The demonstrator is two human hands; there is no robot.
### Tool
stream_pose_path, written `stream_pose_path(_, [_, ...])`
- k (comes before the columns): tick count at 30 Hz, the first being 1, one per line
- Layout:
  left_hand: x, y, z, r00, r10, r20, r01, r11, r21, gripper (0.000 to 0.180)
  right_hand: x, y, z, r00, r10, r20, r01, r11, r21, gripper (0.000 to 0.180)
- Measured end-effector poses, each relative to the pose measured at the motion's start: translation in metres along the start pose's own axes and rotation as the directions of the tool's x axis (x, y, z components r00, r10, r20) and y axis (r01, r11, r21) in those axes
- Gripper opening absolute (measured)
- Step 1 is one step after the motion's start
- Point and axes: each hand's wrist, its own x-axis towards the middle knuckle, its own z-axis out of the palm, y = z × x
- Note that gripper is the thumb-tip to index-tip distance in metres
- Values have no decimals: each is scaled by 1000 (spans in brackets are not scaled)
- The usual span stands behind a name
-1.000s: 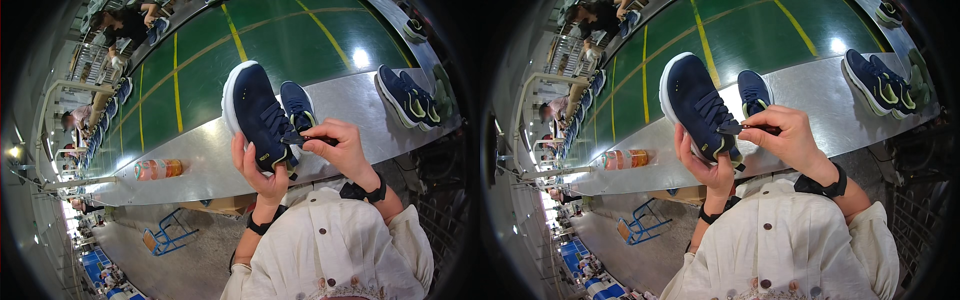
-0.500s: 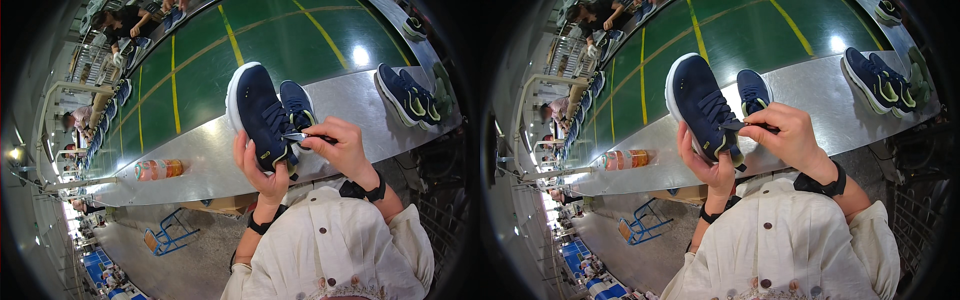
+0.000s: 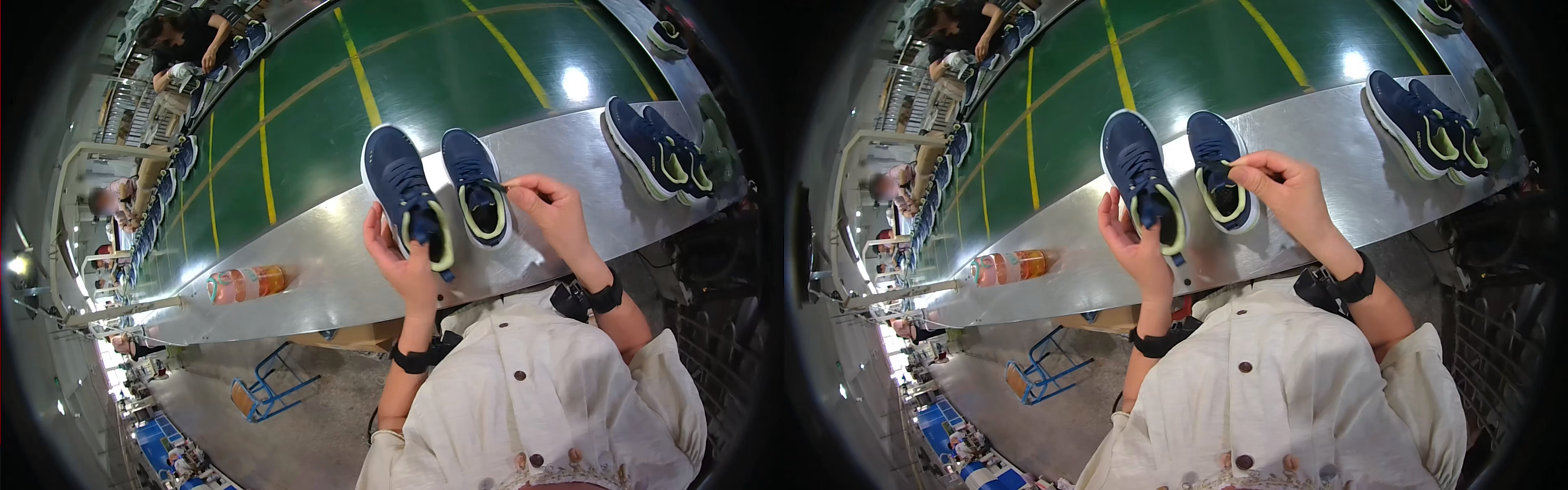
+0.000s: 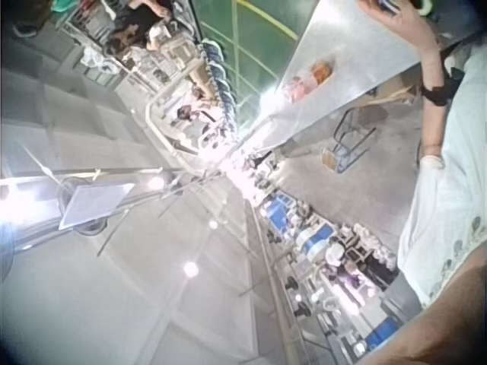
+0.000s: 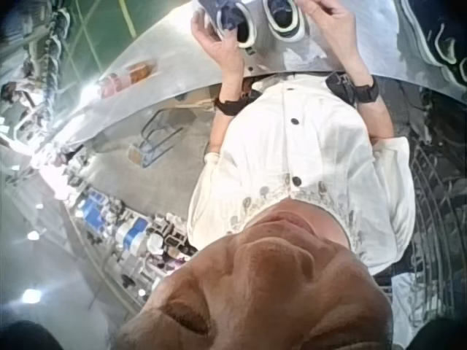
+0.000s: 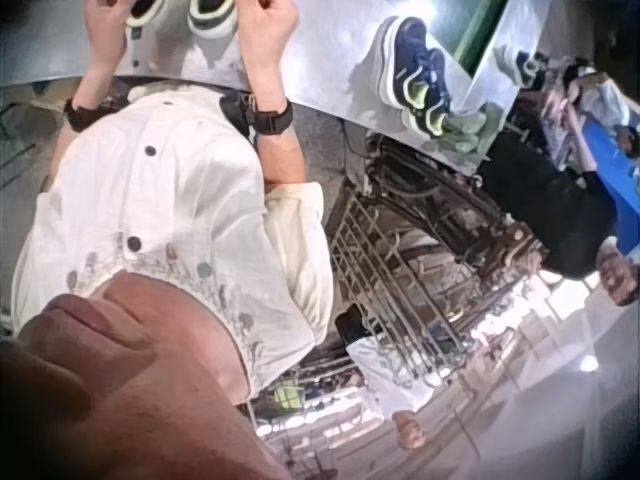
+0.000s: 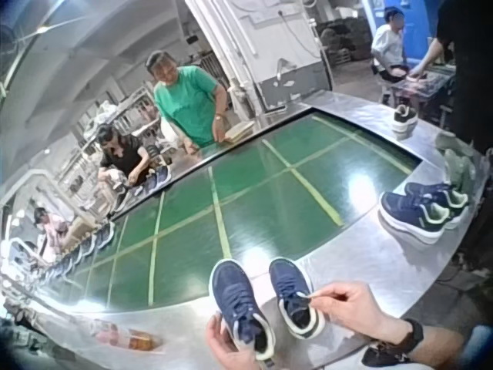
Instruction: Inspecting pairs of sneakers and placing them onto a circular conveyor belt in a shoe factory.
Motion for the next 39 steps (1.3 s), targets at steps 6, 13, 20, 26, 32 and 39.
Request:
stream_pose_path(6, [22,1,-8,967,-222,-124,228,973,43,54,14,19,-16,983,107,-151,-111,994,-21,19])
stream_pose_path(13, [2,10,50,921,-235,309,181,964,193,76,23,46,0,994,85,-75,-82,996,36,19])
stream_pose_path(20, [8,-26,60,795,-515,320,540,842,14,68,17,29,-10,996,-39,-85,26,989,-149,19])
stream_pose_path(26, [-2,-14,57,884,-367,289,395,918,-43,62,14,17,-15,969,-237,-64,183,870,-458,20])
stream_pose_path(32, [9,-16,53,926,-285,249,245,953,179,59,29,47,-31,959,-223,-173,60,761,-646,24])
stream_pose_path(39, [1,24,19,871,361,334,-466,823,325,53,10,28,-17,893,-443,80,342,552,-761,37])
